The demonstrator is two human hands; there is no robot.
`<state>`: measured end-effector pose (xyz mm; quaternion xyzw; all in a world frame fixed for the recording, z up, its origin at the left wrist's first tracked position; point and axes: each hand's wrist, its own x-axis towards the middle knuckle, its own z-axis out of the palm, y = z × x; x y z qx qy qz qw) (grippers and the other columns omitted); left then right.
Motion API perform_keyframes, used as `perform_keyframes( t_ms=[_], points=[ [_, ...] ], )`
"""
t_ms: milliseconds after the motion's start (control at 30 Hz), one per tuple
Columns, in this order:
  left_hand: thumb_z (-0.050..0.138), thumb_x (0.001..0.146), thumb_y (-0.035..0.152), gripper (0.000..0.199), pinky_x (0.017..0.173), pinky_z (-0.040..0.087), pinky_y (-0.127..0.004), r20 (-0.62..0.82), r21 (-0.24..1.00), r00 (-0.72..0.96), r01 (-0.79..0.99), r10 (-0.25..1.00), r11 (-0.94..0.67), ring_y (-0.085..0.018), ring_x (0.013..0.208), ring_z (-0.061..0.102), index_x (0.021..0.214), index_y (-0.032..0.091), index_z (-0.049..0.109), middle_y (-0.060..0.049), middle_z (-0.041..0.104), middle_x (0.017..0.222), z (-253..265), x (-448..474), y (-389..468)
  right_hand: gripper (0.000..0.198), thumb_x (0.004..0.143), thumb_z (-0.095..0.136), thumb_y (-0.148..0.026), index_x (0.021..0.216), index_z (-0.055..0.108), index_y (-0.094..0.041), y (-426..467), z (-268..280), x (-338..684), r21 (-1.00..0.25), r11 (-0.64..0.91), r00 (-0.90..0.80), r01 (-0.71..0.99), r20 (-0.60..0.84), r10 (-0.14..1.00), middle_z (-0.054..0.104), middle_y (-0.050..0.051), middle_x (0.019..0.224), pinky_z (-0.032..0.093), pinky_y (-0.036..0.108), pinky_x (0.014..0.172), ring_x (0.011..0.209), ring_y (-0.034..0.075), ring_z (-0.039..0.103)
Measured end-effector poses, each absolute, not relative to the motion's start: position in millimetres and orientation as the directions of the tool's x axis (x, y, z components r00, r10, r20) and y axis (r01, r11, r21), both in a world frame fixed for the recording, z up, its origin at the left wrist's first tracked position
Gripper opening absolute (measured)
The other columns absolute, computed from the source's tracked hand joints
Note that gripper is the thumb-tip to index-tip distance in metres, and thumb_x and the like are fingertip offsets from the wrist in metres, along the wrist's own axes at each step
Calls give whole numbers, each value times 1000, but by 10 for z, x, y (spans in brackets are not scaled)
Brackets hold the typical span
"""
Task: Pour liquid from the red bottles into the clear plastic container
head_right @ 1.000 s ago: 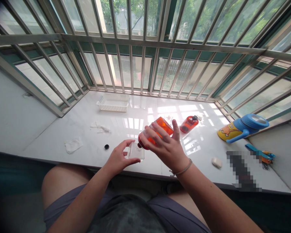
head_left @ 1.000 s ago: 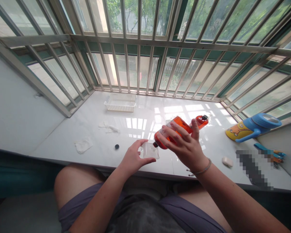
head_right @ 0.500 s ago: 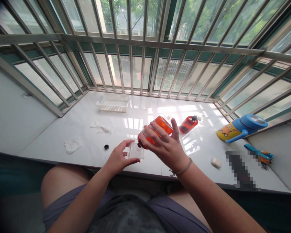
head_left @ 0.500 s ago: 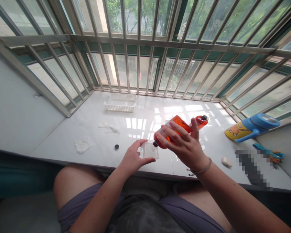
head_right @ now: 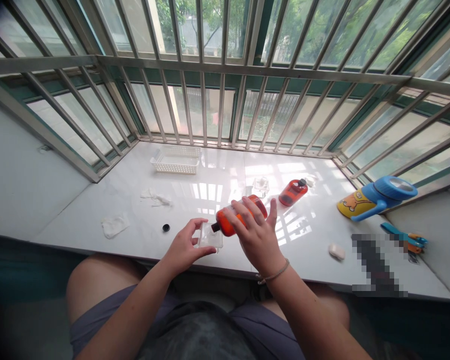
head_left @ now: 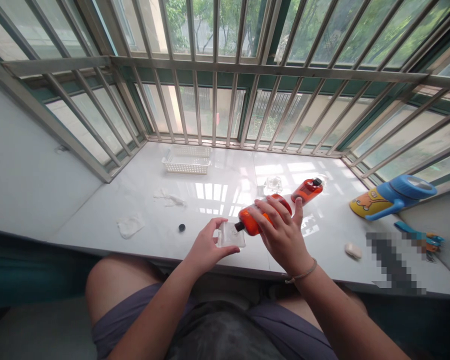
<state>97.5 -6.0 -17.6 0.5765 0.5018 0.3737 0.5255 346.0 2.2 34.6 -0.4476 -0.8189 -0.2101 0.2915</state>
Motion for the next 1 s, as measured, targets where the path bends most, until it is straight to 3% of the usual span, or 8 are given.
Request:
perform_keyframes(
  t_ms=[167,233,333,433,567,700,833,1000],
  points=[
    [102,66,32,82,116,53,-51,-45,975,189,220,981,3,-33,130,68,137,28,63,-9,72,134,-318,924,-90,59,99,68,-15,154,53,-31,-88,11,3436,-193,438,-229,878,633,740,67,10,149,13,77,131,147,37,56],
    [103,64,32,82,116,52,-51,-44,966,180,259,983,-4,-34,130,68,137,28,64,-9,73,134,-374,893,-98,59,98,70,-22,153,51,-29,-141,-159,3426,-368,410,-130,835,592,796,67,13,147,26,75,128,143,37,59],
    [103,65,32,81,120,50,-52,-45,956,169,294,985,-7,-36,136,66,136,29,65,-10,71,141,-469,839,-102,65,93,80,-40,150,50,-27,-228,-412,3400,-655,321,26,684,461,887,67,15,141,54,62,112,129,35,68],
    [101,69,33,80,126,44,-53,-49,959,177,282,983,-3,-36,147,59,139,29,63,-13,66,151,-595,776,-86,77,85,88,-55,145,50,-27,-287,-612,3366,-826,181,126,534,290,949,69,15,137,63,53,100,116,33,74],
    [96,76,33,81,132,37,-52,-51,984,214,178,975,12,-32,159,47,147,30,56,-15,53,166,-780,690,-25,84,77,92,-60,142,50,-27,-271,-776,3324,-911,109,136,398,177,975,70,15,134,61,55,103,115,34,75],
    [90,82,33,81,133,36,-52,-46,995,272,93,961,21,-30,162,42,152,29,50,-15,44,174,-901,600,42,80,76,93,-58,140,54,-28,-202,-852,3275,-930,108,94,352,150,984,70,12,137,60,55,106,118,33,74],
    [89,84,35,83,131,40,-51,-76,978,262,210,962,20,-31,161,45,156,28,49,-15,45,173,-880,492,70,80,78,91,-56,143,54,-28,-154,-874,3204,-931,130,52,342,157,986,70,12,139,59,54,107,121,34,73],
    [96,76,42,101,136,29,-56,-50,870,218,488,975,-65,-36,164,38,163,30,46,-14,43,174,-670,329,51,80,80,91,-54,146,52,-29,-118,-883,3145,-927,142,25,347,160,987,69,12,142,58,56,111,127,35,71]
  ],
)
